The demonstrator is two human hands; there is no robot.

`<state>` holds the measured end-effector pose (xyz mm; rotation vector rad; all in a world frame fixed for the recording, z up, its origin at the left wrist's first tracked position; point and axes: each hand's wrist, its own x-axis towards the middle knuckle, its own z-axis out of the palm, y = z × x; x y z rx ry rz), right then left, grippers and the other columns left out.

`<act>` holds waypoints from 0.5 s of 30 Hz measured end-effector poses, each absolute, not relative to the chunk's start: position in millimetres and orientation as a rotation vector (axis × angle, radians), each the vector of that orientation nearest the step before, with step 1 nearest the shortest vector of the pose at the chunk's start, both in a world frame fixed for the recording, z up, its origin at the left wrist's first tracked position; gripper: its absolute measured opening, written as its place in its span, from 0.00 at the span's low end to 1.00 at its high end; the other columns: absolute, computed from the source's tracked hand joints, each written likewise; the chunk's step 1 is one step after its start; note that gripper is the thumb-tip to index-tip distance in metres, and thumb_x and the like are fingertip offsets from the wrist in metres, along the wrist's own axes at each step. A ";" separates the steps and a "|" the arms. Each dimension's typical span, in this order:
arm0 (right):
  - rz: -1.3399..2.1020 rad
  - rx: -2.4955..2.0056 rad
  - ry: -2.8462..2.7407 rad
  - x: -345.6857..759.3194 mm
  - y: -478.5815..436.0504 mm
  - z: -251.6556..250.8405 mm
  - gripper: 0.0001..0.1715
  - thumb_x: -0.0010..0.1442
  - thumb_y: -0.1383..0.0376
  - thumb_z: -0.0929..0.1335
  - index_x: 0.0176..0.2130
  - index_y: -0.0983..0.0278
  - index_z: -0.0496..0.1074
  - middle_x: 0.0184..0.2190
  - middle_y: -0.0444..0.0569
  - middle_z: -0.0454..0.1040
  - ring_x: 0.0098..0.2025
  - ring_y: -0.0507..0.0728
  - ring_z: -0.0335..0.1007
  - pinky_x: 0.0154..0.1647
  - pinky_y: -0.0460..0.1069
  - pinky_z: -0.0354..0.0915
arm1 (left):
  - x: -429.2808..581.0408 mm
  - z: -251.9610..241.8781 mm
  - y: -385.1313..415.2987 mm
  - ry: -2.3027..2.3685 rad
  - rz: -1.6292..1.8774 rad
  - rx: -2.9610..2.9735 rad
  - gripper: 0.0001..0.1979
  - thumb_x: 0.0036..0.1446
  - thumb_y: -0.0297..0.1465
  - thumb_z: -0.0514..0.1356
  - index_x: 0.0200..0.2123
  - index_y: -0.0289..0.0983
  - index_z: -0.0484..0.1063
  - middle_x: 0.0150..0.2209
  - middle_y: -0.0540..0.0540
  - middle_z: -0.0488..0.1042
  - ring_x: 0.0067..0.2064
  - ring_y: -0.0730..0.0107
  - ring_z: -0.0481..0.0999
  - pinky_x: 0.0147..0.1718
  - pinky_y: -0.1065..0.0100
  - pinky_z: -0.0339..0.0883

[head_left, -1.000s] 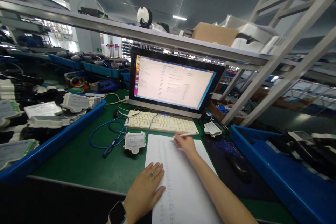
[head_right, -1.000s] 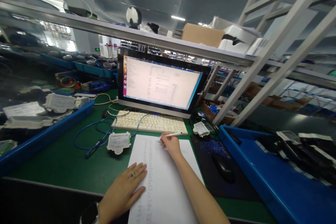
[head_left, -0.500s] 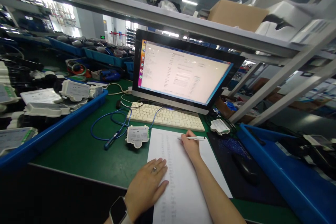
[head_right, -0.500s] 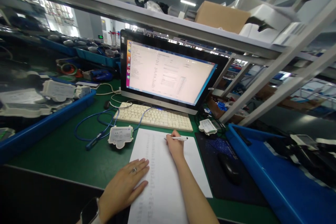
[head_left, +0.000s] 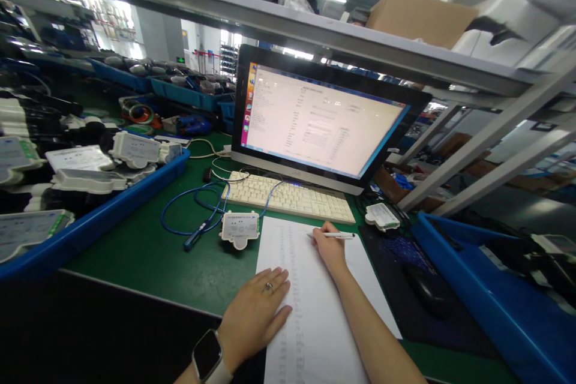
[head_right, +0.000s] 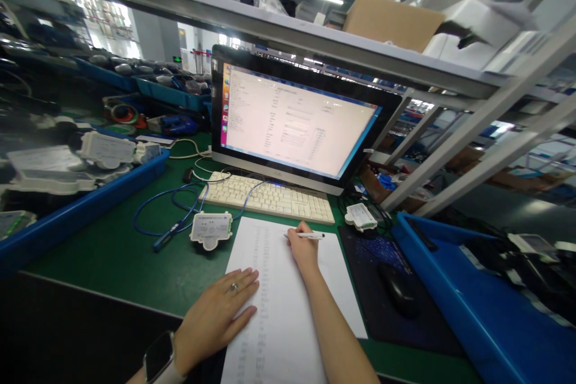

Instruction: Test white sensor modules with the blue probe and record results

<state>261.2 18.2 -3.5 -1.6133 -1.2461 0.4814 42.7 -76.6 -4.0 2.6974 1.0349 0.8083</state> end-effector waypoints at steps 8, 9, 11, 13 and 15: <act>0.434 -1.620 -1.262 263.9 19.1 -7.7 0.12 0.44 0.62 0.63 0.17 0.59 0.53 0.11 0.36 0.59 0.18 0.52 0.55 0.22 0.47 0.52 | 43.2 -3.6 -76.7 1.033 0.812 2.690 0.16 0.60 0.34 0.52 0.50 0.36 0.66 0.53 0.42 0.69 0.55 0.61 0.68 0.52 0.56 0.65; 0.429 -1.621 -1.264 263.9 19.3 -7.9 0.12 0.44 0.62 0.63 0.17 0.59 0.52 0.11 0.36 0.58 0.18 0.52 0.55 0.22 0.47 0.52 | 43.2 -3.8 -76.7 1.036 0.804 2.689 0.16 0.60 0.34 0.53 0.50 0.36 0.65 0.53 0.42 0.69 0.55 0.61 0.68 0.53 0.56 0.64; 0.420 -1.623 -1.264 263.8 19.5 -7.6 0.12 0.44 0.62 0.62 0.17 0.59 0.53 0.11 0.37 0.58 0.18 0.52 0.55 0.22 0.47 0.52 | 43.1 -4.0 -76.8 1.034 0.785 2.693 0.16 0.59 0.34 0.54 0.50 0.36 0.65 0.53 0.42 0.69 0.55 0.61 0.68 0.53 0.56 0.65; 0.413 -1.625 -1.260 263.4 19.5 -6.9 0.12 0.44 0.62 0.62 0.16 0.59 0.53 0.11 0.37 0.58 0.18 0.52 0.54 0.22 0.47 0.52 | 42.8 -3.7 -76.8 1.039 0.780 2.699 0.17 0.59 0.34 0.54 0.50 0.36 0.65 0.53 0.43 0.69 0.54 0.61 0.68 0.53 0.57 0.65; 0.410 -1.626 -1.257 263.1 19.2 -6.0 0.12 0.44 0.62 0.62 0.16 0.59 0.52 0.11 0.37 0.58 0.18 0.52 0.54 0.22 0.47 0.52 | 42.6 -3.4 -76.9 1.043 0.783 2.701 0.17 0.58 0.33 0.55 0.50 0.36 0.66 0.54 0.43 0.69 0.54 0.61 0.68 0.53 0.58 0.64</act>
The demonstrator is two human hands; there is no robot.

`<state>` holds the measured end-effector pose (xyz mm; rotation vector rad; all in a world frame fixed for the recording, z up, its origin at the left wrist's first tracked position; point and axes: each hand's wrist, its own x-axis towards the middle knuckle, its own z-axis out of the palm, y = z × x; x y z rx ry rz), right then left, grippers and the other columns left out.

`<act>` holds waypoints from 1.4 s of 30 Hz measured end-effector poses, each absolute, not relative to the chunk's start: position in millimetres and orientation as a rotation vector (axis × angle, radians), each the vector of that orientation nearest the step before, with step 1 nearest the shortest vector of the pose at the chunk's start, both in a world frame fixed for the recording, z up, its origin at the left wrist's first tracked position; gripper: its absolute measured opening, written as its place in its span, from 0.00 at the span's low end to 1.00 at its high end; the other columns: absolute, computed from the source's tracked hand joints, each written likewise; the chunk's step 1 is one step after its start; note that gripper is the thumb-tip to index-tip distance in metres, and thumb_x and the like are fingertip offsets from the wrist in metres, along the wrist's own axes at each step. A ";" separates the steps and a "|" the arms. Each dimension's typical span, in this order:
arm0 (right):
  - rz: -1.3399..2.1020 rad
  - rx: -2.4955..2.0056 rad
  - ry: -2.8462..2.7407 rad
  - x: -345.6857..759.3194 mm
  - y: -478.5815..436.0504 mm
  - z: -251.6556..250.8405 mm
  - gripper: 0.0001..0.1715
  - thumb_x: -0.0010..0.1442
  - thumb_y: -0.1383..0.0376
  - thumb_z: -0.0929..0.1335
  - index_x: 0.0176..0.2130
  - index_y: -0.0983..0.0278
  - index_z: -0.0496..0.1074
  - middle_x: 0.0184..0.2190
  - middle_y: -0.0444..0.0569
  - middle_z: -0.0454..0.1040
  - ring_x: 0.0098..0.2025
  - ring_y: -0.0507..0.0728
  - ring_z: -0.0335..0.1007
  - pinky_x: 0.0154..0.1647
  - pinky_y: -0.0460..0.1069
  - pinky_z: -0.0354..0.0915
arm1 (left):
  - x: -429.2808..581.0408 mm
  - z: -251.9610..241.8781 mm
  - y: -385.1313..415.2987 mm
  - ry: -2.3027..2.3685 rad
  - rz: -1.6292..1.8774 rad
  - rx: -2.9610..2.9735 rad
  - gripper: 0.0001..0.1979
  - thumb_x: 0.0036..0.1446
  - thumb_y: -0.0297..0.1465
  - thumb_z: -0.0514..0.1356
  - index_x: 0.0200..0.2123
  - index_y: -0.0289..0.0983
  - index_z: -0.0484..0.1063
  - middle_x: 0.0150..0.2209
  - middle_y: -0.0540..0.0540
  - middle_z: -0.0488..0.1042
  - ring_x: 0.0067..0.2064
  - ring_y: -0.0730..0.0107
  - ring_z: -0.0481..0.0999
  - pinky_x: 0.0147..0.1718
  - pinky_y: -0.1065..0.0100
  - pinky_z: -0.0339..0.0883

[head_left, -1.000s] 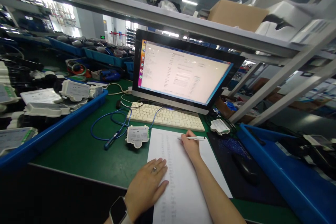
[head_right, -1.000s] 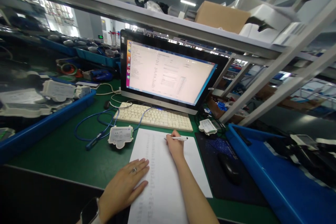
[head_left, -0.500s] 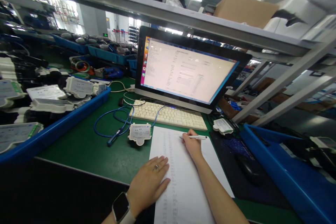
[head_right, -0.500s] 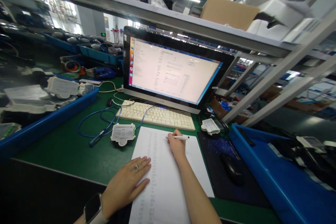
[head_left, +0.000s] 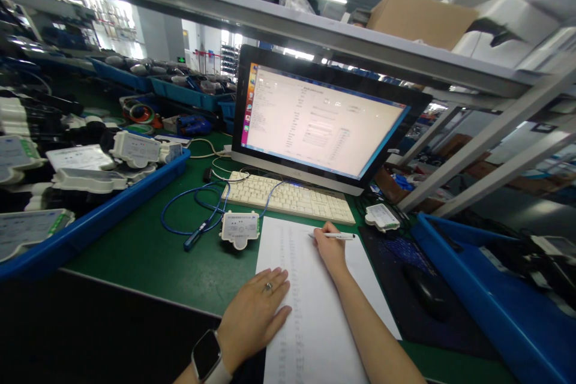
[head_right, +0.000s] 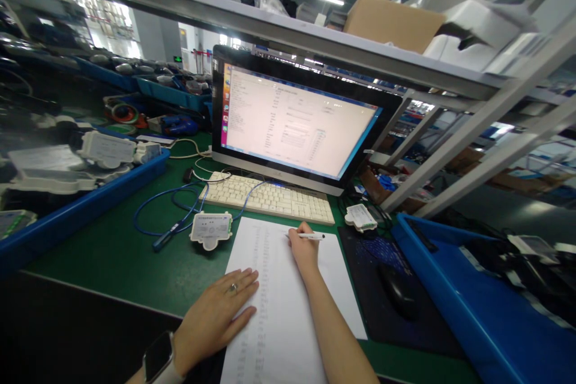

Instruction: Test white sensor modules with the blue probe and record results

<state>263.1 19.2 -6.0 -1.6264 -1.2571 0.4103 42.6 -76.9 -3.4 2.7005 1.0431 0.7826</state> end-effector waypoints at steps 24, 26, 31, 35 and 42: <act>0.418 -1.591 -1.147 264.9 21.1 -3.1 0.13 0.41 0.61 0.62 0.15 0.58 0.51 0.10 0.36 0.54 0.16 0.51 0.51 0.19 0.47 0.51 | 42.1 -7.4 -76.9 1.044 0.836 2.701 0.16 0.59 0.35 0.55 0.50 0.37 0.66 0.53 0.45 0.69 0.55 0.64 0.68 0.54 0.60 0.64; 0.424 -1.581 -1.099 266.6 20.9 -3.4 0.13 0.42 0.61 0.62 0.15 0.58 0.51 0.10 0.37 0.55 0.16 0.51 0.52 0.20 0.46 0.52 | 42.3 -7.5 -77.1 1.044 0.849 2.708 0.16 0.59 0.35 0.55 0.50 0.38 0.66 0.53 0.45 0.69 0.54 0.64 0.68 0.53 0.60 0.64; 0.503 -1.530 -1.022 271.5 22.8 -5.9 0.14 0.43 0.60 0.64 0.15 0.59 0.54 0.10 0.37 0.57 0.16 0.50 0.53 0.18 0.45 0.52 | 41.5 -6.7 -76.3 1.052 0.882 2.758 0.16 0.59 0.35 0.55 0.49 0.37 0.66 0.52 0.45 0.70 0.53 0.64 0.70 0.51 0.62 0.67; 0.702 -1.469 -1.036 280.0 26.9 -3.2 0.16 0.44 0.52 0.67 0.21 0.60 0.61 0.13 0.40 0.64 0.13 0.49 0.51 0.12 0.44 0.47 | 39.5 -7.7 -72.9 1.009 0.881 2.818 0.16 0.59 0.37 0.55 0.49 0.38 0.66 0.52 0.46 0.71 0.52 0.63 0.71 0.50 0.64 0.68; 0.788 -1.356 -1.046 294.2 23.5 -0.5 0.20 0.38 0.54 0.72 0.30 0.64 0.70 0.20 0.44 0.71 0.19 0.52 0.61 0.18 0.45 0.59 | 40.5 -19.7 -62.7 0.968 0.866 2.963 0.17 0.58 0.40 0.56 0.47 0.37 0.67 0.50 0.47 0.72 0.49 0.66 0.73 0.48 0.68 0.68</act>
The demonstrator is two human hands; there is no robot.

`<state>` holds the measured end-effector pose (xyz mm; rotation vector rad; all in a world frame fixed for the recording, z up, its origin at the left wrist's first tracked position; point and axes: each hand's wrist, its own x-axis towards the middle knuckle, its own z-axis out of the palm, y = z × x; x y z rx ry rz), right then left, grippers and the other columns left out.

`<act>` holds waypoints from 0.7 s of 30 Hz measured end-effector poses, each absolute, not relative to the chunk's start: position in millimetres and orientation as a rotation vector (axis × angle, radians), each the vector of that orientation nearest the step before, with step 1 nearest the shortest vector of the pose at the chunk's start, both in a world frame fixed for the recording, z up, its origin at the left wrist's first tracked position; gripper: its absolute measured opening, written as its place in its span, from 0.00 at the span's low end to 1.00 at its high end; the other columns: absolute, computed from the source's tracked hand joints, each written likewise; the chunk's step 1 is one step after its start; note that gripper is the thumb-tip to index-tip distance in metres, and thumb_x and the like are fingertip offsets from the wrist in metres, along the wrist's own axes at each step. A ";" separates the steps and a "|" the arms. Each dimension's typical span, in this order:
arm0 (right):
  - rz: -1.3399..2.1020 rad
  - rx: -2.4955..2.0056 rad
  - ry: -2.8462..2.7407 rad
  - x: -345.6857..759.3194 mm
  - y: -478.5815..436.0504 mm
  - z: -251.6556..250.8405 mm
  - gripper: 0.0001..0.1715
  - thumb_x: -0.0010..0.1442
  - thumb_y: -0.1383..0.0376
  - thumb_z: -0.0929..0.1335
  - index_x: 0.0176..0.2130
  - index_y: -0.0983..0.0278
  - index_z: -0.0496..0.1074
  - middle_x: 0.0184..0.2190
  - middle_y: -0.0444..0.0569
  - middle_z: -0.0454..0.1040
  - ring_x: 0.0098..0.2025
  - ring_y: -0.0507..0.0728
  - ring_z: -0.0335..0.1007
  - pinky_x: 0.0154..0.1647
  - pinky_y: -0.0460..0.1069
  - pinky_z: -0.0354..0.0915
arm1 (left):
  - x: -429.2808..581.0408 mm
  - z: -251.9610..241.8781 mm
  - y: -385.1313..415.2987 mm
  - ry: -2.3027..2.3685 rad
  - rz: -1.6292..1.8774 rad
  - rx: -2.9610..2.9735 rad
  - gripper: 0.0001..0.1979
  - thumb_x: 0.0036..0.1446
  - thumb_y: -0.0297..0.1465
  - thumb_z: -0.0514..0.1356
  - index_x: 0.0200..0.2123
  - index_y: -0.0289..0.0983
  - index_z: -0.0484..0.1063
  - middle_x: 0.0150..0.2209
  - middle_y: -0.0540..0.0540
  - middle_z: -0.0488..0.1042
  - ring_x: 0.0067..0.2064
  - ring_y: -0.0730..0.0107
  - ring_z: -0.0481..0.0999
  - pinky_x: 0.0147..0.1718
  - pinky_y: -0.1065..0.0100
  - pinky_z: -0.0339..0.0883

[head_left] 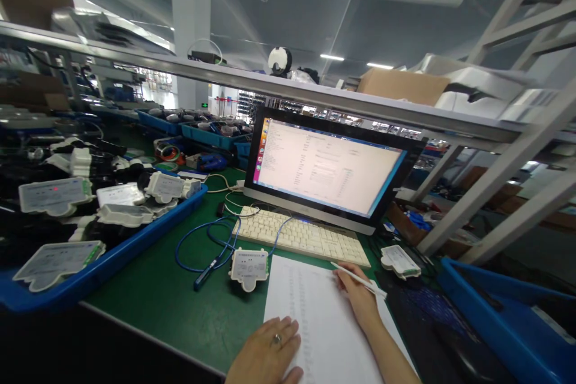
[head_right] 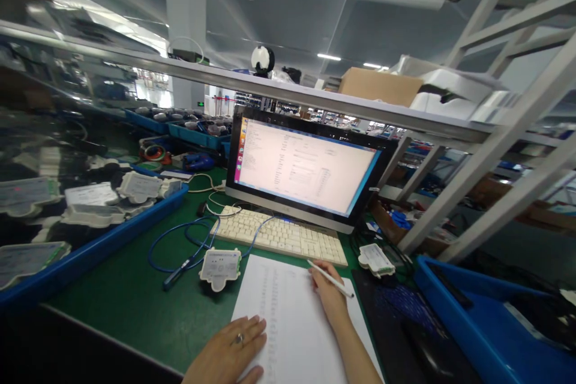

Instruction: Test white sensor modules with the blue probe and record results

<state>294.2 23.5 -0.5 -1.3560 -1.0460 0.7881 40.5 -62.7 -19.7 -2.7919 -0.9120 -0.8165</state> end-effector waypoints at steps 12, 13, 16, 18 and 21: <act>0.763 -1.350 -1.077 291.2 24.1 -8.9 0.15 0.39 0.54 0.68 0.19 0.61 0.62 0.13 0.45 0.68 0.14 0.50 0.55 0.13 0.44 0.50 | 39.1 -22.6 -58.9 -0.864 -0.796 -2.702 0.17 0.59 0.41 0.55 0.46 0.37 0.68 0.49 0.49 0.73 0.47 0.68 0.74 0.46 0.70 0.69; 0.725 -1.372 -1.105 291.4 24.1 -9.0 0.15 0.40 0.54 0.67 0.19 0.61 0.61 0.13 0.45 0.68 0.13 0.51 0.55 0.13 0.44 0.50 | 39.0 -21.2 -60.1 -0.871 -0.802 -2.707 0.17 0.59 0.41 0.55 0.46 0.37 0.68 0.49 0.49 0.73 0.47 0.68 0.74 0.46 0.70 0.69; 0.614 -1.454 -1.148 291.6 23.7 -8.1 0.12 0.40 0.56 0.66 0.18 0.60 0.61 0.11 0.43 0.66 0.14 0.52 0.56 0.15 0.45 0.53 | 39.1 -13.3 -66.4 -0.931 -0.811 -2.756 0.16 0.58 0.39 0.56 0.48 0.38 0.67 0.50 0.48 0.72 0.49 0.67 0.73 0.47 0.68 0.69; 0.567 -1.496 -1.147 291.7 23.3 -7.8 0.10 0.40 0.58 0.65 0.17 0.60 0.61 0.11 0.42 0.65 0.16 0.53 0.59 0.18 0.46 0.55 | 39.2 -7.0 -70.9 -1.000 -0.803 -2.801 0.16 0.58 0.36 0.56 0.49 0.38 0.66 0.51 0.47 0.71 0.51 0.66 0.72 0.49 0.65 0.68; 0.526 -1.538 -1.161 291.9 22.9 -9.2 0.09 0.42 0.59 0.64 0.17 0.60 0.61 0.12 0.41 0.65 0.17 0.53 0.60 0.21 0.46 0.57 | 39.1 -1.2 -74.5 -1.049 -0.803 -2.840 0.16 0.58 0.33 0.55 0.50 0.37 0.67 0.51 0.45 0.71 0.52 0.64 0.71 0.50 0.63 0.67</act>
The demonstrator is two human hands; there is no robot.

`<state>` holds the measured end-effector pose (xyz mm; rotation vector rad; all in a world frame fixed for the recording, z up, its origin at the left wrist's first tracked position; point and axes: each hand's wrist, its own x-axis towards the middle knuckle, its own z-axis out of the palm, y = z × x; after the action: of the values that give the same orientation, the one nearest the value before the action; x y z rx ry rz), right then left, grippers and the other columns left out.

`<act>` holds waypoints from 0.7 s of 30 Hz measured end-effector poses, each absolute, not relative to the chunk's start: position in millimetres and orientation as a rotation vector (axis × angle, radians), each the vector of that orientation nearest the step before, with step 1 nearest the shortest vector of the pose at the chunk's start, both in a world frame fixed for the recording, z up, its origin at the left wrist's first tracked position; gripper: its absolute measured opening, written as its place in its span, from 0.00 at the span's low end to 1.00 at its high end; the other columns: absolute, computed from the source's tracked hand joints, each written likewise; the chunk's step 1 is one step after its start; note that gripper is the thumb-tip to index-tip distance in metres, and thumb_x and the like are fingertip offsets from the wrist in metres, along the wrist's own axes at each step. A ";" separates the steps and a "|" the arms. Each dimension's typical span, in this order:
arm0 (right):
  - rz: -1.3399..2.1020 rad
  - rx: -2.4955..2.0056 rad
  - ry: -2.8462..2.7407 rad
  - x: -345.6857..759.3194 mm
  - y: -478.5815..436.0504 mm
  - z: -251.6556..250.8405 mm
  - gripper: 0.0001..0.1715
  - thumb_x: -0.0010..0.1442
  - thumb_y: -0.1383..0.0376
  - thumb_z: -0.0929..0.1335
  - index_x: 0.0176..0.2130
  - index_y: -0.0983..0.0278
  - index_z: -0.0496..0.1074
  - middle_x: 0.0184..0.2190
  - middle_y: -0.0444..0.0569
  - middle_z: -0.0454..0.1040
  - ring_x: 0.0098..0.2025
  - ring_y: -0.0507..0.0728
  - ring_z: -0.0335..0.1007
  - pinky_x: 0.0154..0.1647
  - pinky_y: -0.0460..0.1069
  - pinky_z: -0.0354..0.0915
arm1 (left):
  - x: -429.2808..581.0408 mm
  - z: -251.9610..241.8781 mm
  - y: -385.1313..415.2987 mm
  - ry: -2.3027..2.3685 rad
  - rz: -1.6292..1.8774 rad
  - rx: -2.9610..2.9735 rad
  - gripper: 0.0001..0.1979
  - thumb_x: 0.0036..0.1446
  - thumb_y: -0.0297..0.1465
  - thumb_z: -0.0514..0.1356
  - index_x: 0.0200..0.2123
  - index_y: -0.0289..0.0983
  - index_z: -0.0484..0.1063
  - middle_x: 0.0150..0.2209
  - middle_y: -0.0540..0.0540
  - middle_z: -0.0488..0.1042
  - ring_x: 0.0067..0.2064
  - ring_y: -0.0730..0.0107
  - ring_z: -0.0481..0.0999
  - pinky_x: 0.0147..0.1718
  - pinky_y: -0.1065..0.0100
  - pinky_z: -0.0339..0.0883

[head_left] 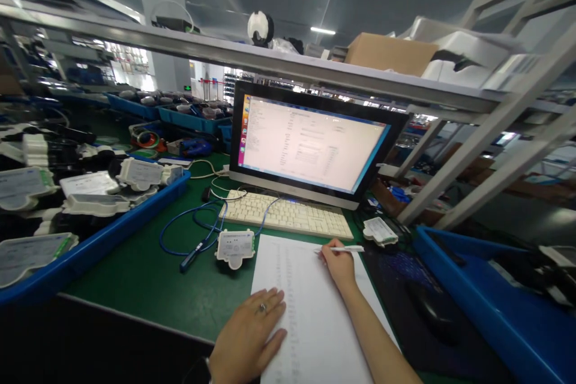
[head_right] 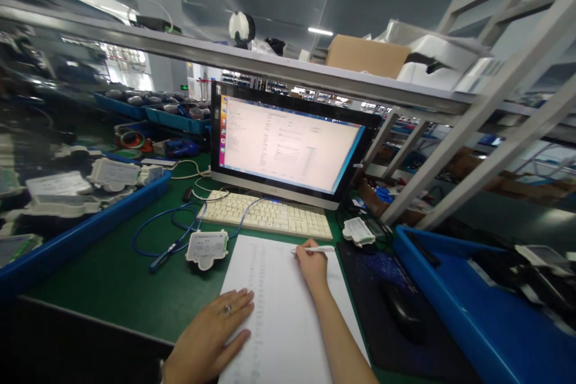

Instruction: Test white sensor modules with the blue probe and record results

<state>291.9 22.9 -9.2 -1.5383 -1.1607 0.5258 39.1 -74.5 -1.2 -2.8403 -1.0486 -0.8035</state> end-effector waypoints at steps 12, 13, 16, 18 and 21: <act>0.490 -1.604 -1.255 289.4 17.0 -6.9 0.09 0.44 0.61 0.63 0.17 0.59 0.59 0.12 0.40 0.65 0.19 0.54 0.61 0.23 0.47 0.57 | 39.7 -7.3 -74.8 -1.051 -0.840 -2.856 0.17 0.59 0.33 0.54 0.51 0.38 0.65 0.53 0.44 0.69 0.53 0.63 0.70 0.51 0.60 0.67; 0.494 -1.606 -1.261 289.1 16.9 -7.0 0.09 0.44 0.61 0.63 0.17 0.59 0.59 0.12 0.40 0.65 0.19 0.54 0.61 0.23 0.46 0.57 | 39.9 -7.3 -74.9 -1.056 -0.834 -2.859 0.17 0.59 0.34 0.54 0.51 0.37 0.66 0.53 0.44 0.69 0.53 0.63 0.70 0.51 0.60 0.67; 0.508 -1.605 -1.277 288.4 17.0 -7.2 0.09 0.44 0.61 0.62 0.17 0.59 0.58 0.13 0.41 0.66 0.19 0.54 0.61 0.22 0.46 0.57 | 40.1 -6.3 -74.8 -1.054 -0.802 -2.860 0.16 0.59 0.33 0.54 0.51 0.37 0.66 0.53 0.44 0.69 0.53 0.62 0.70 0.50 0.59 0.68; 0.511 -1.604 -1.286 288.2 17.2 -7.3 0.09 0.44 0.61 0.62 0.17 0.59 0.58 0.13 0.41 0.66 0.19 0.54 0.62 0.23 0.46 0.57 | 40.0 -5.5 -74.4 -1.038 -0.779 -2.856 0.17 0.59 0.33 0.55 0.51 0.36 0.66 0.53 0.43 0.70 0.52 0.62 0.71 0.50 0.59 0.68; 0.512 -1.607 -1.292 288.4 17.3 -7.7 0.09 0.44 0.61 0.63 0.17 0.59 0.59 0.13 0.41 0.66 0.20 0.54 0.63 0.24 0.47 0.58 | 39.5 -5.1 -74.2 -1.031 -0.780 -2.847 0.17 0.59 0.33 0.54 0.51 0.37 0.66 0.53 0.43 0.69 0.53 0.62 0.70 0.50 0.60 0.68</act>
<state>288.4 17.3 -7.7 -1.6074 -1.2925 0.5120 39.5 -74.2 -5.1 -2.8473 -1.0311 -0.7799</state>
